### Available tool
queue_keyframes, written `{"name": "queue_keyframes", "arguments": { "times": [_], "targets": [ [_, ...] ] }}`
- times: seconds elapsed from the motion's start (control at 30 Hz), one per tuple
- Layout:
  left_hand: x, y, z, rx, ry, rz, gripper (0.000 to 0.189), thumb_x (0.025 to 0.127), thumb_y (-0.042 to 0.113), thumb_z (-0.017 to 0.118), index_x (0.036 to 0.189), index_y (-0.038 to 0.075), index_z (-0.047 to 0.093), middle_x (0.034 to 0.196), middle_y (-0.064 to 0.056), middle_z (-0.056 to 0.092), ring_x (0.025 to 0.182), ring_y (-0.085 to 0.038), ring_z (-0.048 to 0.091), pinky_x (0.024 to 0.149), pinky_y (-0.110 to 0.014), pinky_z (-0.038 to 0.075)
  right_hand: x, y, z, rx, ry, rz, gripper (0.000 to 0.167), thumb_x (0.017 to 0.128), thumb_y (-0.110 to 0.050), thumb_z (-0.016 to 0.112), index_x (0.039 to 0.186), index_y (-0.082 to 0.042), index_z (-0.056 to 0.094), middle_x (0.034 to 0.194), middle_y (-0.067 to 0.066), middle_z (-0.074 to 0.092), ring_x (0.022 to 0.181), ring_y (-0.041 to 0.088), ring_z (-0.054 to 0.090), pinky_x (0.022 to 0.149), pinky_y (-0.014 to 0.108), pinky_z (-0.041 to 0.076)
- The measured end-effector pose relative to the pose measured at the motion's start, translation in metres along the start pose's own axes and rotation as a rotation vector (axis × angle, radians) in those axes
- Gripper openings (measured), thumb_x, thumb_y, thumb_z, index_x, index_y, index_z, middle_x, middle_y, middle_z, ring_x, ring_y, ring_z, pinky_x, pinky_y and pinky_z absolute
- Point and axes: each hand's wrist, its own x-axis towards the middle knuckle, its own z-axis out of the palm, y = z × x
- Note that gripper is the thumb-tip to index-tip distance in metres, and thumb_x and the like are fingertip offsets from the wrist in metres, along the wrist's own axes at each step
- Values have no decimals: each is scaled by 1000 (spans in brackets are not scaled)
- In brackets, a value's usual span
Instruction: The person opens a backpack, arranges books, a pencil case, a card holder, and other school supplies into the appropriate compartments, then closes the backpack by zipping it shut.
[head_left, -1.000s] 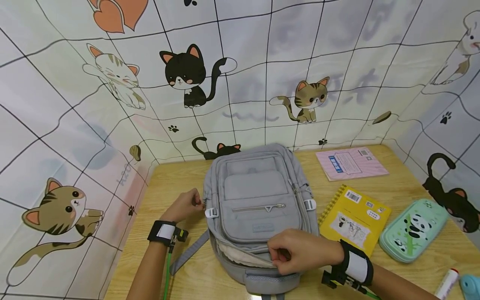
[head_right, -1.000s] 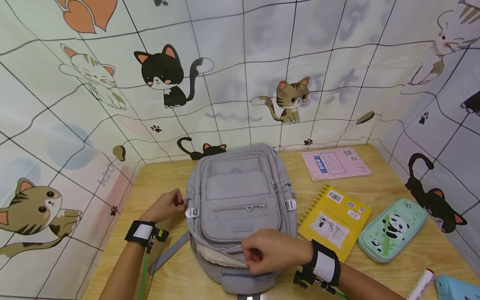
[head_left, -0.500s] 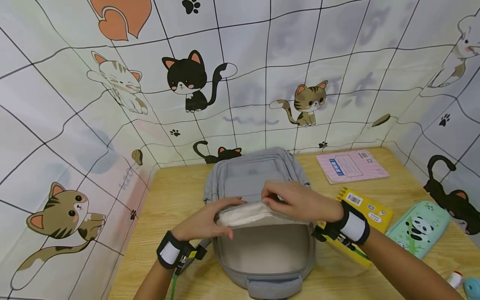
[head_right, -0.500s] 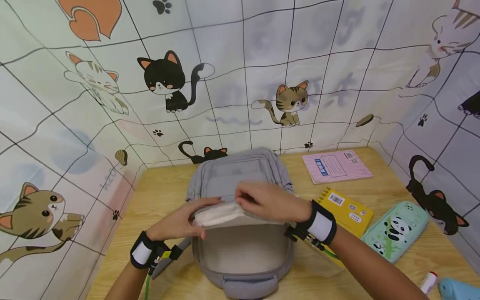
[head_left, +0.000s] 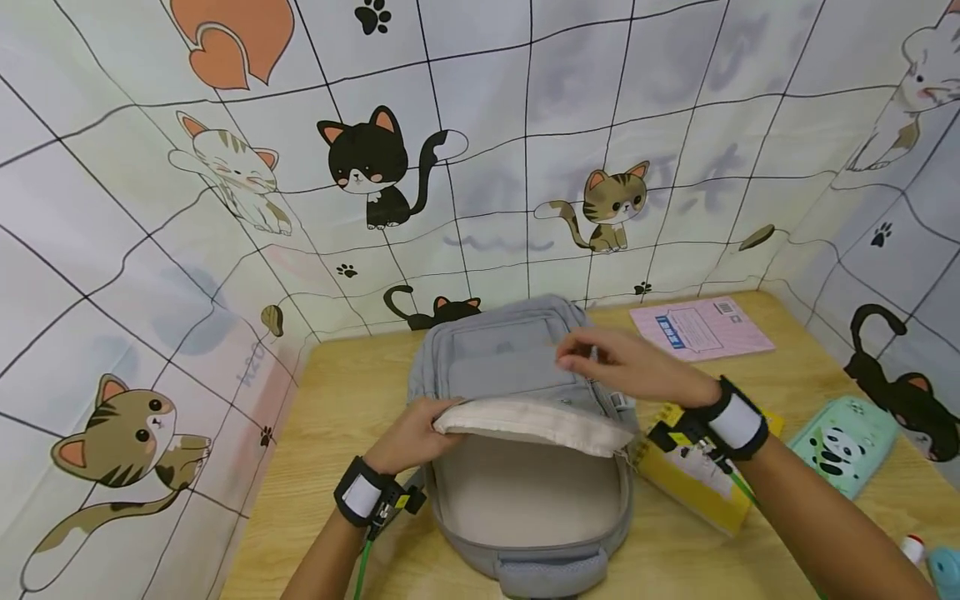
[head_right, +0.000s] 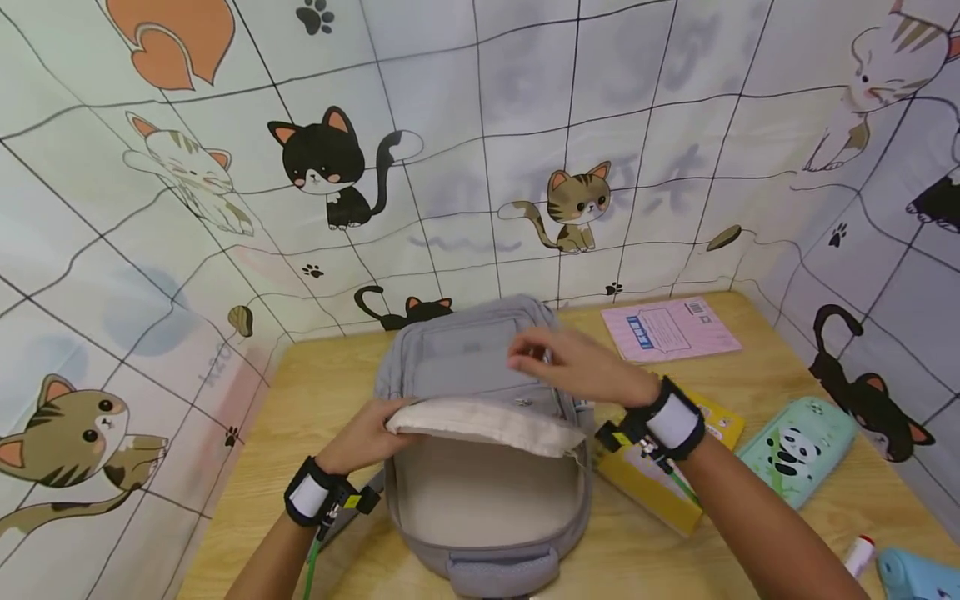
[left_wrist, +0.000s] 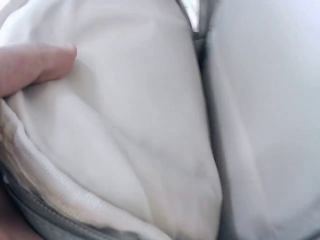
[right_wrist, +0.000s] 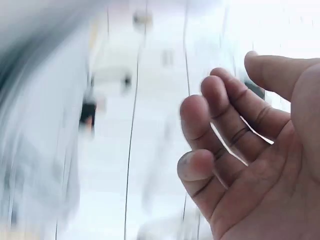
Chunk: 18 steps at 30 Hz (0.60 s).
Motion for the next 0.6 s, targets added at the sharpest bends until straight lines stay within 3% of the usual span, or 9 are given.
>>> {"name": "queue_keyframes", "arguments": {
  "times": [0.07, 0.17, 0.27, 0.33, 0.37, 0.43, 0.6],
  "targets": [
    [6, 5, -6, 13, 38, -41, 28, 86, 18, 65, 112, 26, 61, 103, 8, 65, 91, -6, 59, 79, -25, 49, -15, 28, -19, -50, 78, 115, 16, 94, -35, 50, 104, -27, 60, 88, -10, 60, 72, 8, 55, 58, 24, 46],
    [16, 19, -14, -15, 96, -88, 27, 84, 14, 67, 110, 21, 63, 103, 4, 65, 91, -8, 57, 81, -27, 47, -48, 78, -39, -158, 89, 324, 35, 93, -41, 50, 115, -15, 56, 97, 4, 62, 80, 17, 59, 65, 30, 49],
    [24, 38, -24, -42, 134, -119, 26, 84, 14, 67, 109, 17, 64, 105, 1, 65, 93, -9, 56, 82, -28, 47, -82, 121, -35, -252, -30, 525, 83, 85, -56, 54, 137, 5, 31, 119, 28, 52, 98, 40, 56, 79, 47, 49],
    [27, 48, -29, -54, 146, -125, 25, 84, 14, 67, 109, 15, 64, 105, 1, 65, 93, -8, 55, 81, -27, 47, -101, 141, -22, -280, -131, 634, 114, 75, -66, 59, 142, 11, 8, 129, 39, 37, 105, 50, 50, 84, 58, 43],
    [28, 52, -32, -59, 151, -124, 25, 84, 14, 67, 109, 15, 64, 105, 1, 65, 94, -8, 55, 82, -27, 47, -108, 150, -14, -301, -173, 667, 125, 69, -71, 61, 142, 12, 1, 132, 42, 32, 108, 52, 46, 86, 61, 40],
    [28, 55, -34, -68, 154, -136, 26, 84, 14, 67, 110, 16, 64, 107, 2, 65, 95, -8, 55, 83, -27, 47, -116, 154, 0, -360, -212, 700, 135, 59, -75, 64, 142, 10, 1, 133, 43, 28, 110, 56, 41, 86, 65, 37],
    [28, 56, -35, -66, 170, -140, 21, 83, 13, 68, 104, 14, 65, 101, 0, 65, 89, -9, 54, 79, -26, 46, -116, 144, 9, -487, -194, 680, 133, 47, -78, 68, 138, 5, 21, 117, 40, 41, 98, 52, 44, 70, 59, 43]
  ]
}}
